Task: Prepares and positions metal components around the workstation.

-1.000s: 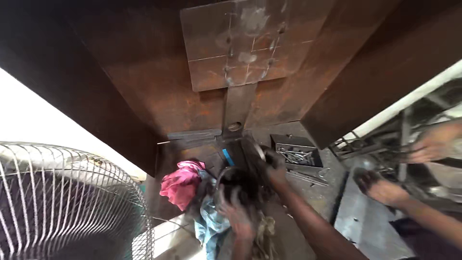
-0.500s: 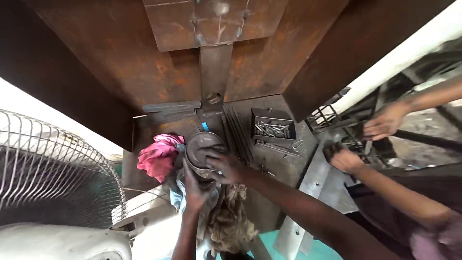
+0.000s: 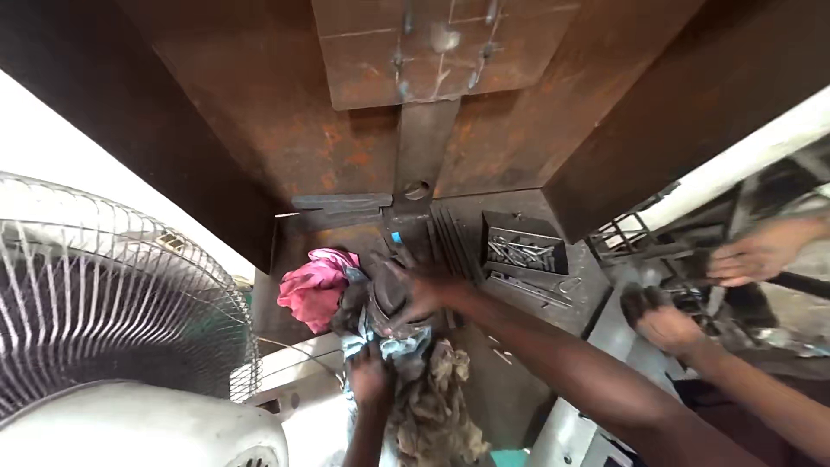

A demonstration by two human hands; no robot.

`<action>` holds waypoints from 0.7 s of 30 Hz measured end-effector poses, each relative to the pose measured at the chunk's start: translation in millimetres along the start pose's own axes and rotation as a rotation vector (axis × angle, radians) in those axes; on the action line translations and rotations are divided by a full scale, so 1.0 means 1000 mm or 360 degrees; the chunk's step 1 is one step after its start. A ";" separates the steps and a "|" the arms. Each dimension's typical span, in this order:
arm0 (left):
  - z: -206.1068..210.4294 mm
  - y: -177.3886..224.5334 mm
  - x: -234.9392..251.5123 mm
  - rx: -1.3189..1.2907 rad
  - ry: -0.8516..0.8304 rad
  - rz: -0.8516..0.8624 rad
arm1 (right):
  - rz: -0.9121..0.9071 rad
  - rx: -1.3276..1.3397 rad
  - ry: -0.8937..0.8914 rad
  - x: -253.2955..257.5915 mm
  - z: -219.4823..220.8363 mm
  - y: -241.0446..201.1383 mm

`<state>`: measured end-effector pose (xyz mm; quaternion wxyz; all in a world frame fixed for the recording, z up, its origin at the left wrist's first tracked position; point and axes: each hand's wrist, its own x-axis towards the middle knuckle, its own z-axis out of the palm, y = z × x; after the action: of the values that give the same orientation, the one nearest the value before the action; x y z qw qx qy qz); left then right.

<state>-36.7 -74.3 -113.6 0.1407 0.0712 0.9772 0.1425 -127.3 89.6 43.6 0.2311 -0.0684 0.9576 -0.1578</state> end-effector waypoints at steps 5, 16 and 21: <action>-0.012 0.012 0.008 -0.0121 -0.0270 -0.0139 | 0.0033 -0.0027 0.0124 -0.015 0.018 -0.005; -0.071 -0.035 0.165 -0.1121 0.0594 -0.0992 | 0.0354 0.0480 0.1063 -0.057 0.068 0.081; -0.110 -0.001 0.100 -0.2508 0.1448 -0.0348 | 0.0479 0.1075 0.1427 -0.071 0.095 0.097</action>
<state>-164.7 -86.1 -38.4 -0.2371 -0.2013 0.5596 0.7682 -26.4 169.6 -38.8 -0.1681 0.2195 0.8577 -0.4335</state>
